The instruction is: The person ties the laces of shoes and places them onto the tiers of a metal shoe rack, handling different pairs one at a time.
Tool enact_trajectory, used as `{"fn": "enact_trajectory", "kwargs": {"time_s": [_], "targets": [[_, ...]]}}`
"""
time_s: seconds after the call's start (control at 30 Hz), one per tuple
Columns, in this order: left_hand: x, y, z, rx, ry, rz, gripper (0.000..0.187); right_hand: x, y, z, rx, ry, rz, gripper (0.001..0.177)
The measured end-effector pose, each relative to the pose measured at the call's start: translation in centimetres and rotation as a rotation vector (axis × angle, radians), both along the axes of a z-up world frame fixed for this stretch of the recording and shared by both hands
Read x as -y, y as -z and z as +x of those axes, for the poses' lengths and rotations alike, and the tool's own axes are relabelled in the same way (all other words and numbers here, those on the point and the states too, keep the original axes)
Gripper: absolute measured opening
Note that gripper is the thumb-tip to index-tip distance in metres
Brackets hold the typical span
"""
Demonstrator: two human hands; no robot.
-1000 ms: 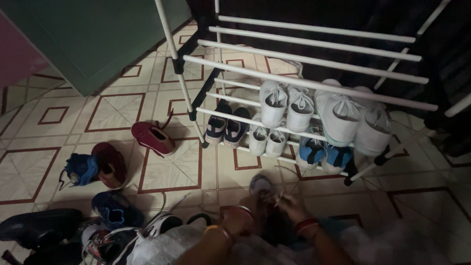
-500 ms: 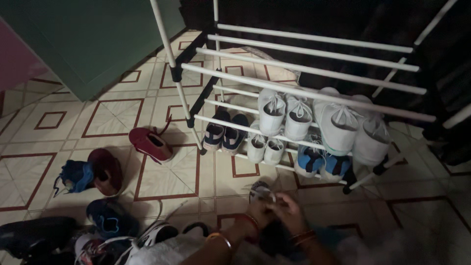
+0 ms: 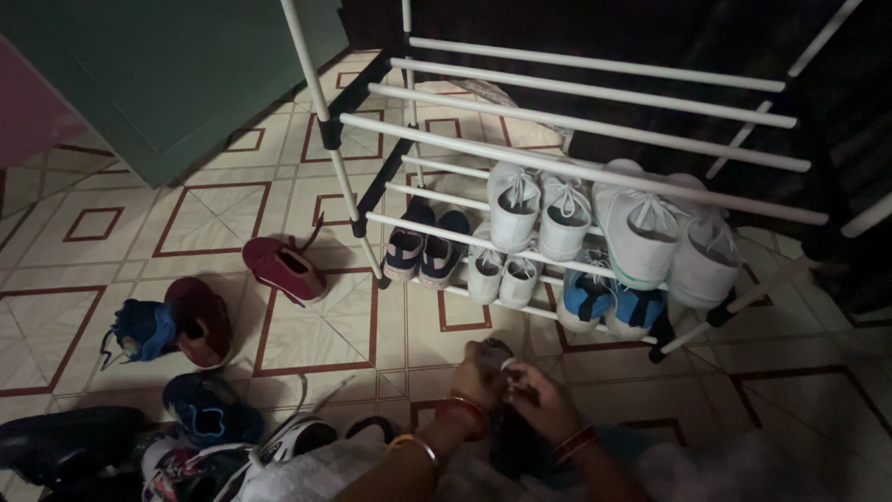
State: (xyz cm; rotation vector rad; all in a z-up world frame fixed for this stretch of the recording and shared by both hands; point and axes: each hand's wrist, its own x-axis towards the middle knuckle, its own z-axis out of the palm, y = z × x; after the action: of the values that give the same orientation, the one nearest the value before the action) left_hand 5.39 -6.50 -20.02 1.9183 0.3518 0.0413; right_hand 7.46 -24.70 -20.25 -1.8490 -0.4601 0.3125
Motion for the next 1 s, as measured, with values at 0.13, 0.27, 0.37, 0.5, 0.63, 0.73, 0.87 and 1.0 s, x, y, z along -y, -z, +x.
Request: {"fn": "enact_trajectory", "kwargs": {"time_s": [0.13, 0.27, 0.37, 0.5, 0.63, 0.73, 0.87, 1.0], "targets": [[-0.4, 0.9, 0.2, 0.204, 0.005, 0.17, 0.048, -0.3, -1.4, -0.6, -0.024, -0.001, -0.105, 0.05], [-0.8, 4.0, 0.9, -0.004, 0.239, 0.208, 0.033, 0.1, 0.0, 0.1, 0.104, -0.006, -0.188, 0.047], [-0.8, 5.1, 1.0, -0.018, 0.296, 0.269, 0.033, 0.5, 2.3, 0.2, 0.261, 0.012, -0.143, 0.031], [-0.6, 3.3, 0.5, 0.056, 0.35, 0.255, 0.032, 0.9, 4.4, 0.9, 0.13, 0.134, -0.253, 0.025], [-0.5, -0.3, -0.4, 0.13, 0.427, 0.274, 0.029, 1.2, 6.6, 1.5, 0.072, 0.122, -0.176, 0.024], [-0.3, -3.4, -0.6, 0.008, 0.517, 0.334, 0.028, 1.7, 8.4, 2.2, -0.062, 0.066, -0.026, 0.025], [0.2, -4.3, -1.2, -0.01, 0.476, 0.465, 0.039, 1.7, 9.0, 2.6, -0.214, 0.083, 0.064, 0.024], [-0.1, -2.5, -0.8, -0.003, 0.471, 0.377, 0.022, 1.4, 7.7, 2.3, -0.215, 0.082, -0.02, 0.027]]}}
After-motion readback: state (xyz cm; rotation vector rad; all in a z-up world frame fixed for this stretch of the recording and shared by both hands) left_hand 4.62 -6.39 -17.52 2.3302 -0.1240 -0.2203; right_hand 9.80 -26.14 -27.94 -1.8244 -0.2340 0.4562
